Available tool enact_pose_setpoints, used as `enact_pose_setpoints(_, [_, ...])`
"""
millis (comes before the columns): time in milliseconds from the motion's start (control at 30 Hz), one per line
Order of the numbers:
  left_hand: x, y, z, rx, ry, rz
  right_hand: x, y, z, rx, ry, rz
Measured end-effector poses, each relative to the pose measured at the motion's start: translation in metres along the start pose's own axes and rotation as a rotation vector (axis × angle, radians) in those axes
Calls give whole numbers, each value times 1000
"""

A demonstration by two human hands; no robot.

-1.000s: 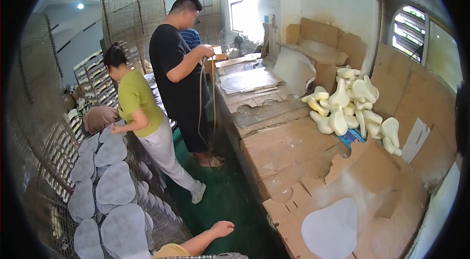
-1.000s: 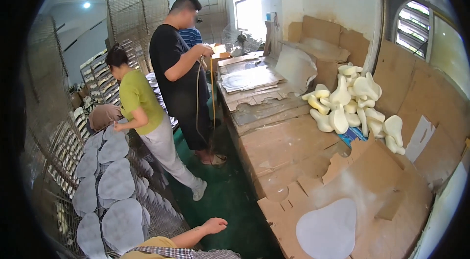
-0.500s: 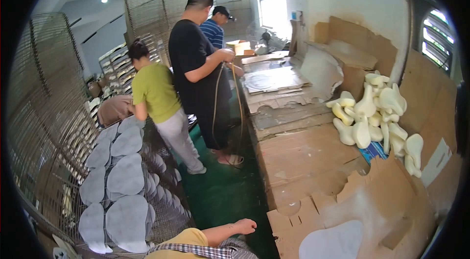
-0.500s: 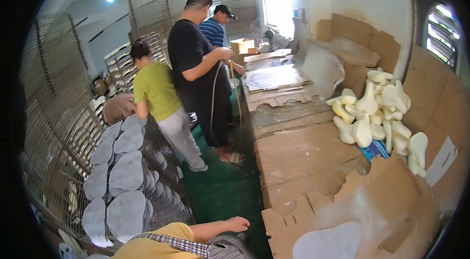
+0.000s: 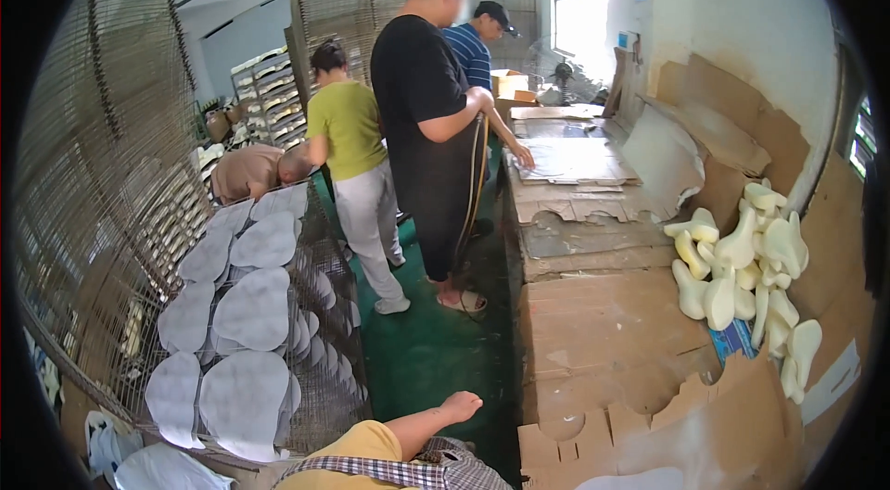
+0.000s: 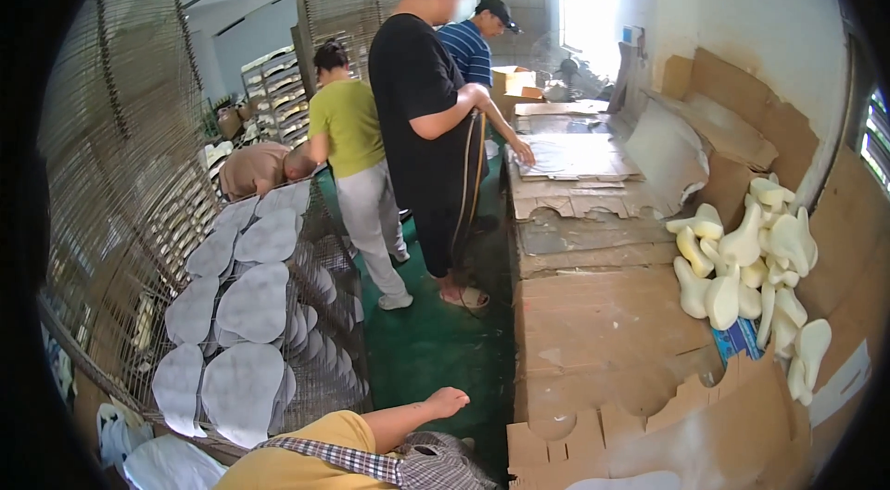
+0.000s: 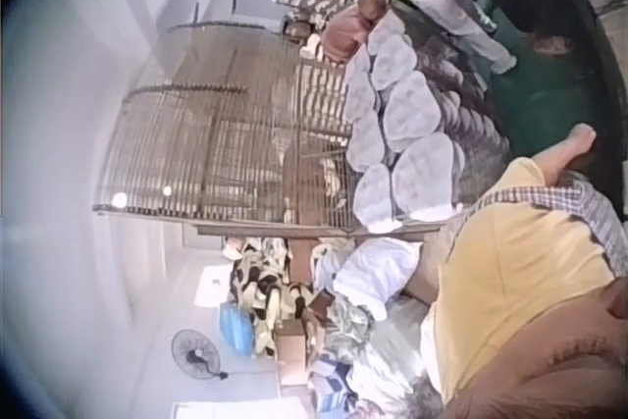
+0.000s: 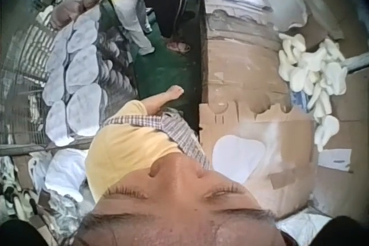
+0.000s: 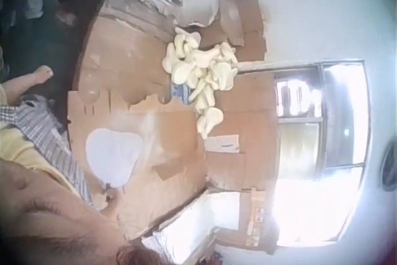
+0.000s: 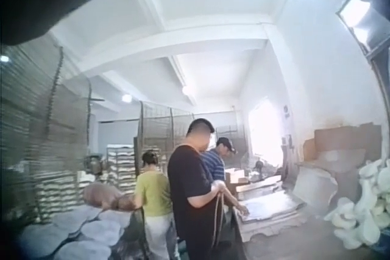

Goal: Spraying adhesive onto foam components and arranging them on a drying rack for further processing.

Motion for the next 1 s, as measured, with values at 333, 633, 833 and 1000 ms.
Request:
enact_pose_setpoints(333, [-80,5,-77,124,239,-50,5,11,-1,-64,155,-95])
enact_pose_setpoints(633, [-89,-35,-39,78,158,-221,-17,-1,11,152,133,-123])
enact_pose_setpoints(833, [-35,-61,-15,92,-129,-293,-137,-17,29,936,425,161])
enact_pose_setpoints(1000, [-23,-64,9,-301,158,-366,-291,8,14,1405,387,164])
Point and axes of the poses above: each hand's wrist, its own x-axis towards the middle knuckle, its own y-axis out of the back of the hand, z = x × y, the point moved 2 cm from there along x, towards the middle knuckle, and after that the axes turned 11 degrees about -y, right-handed, at the moved point
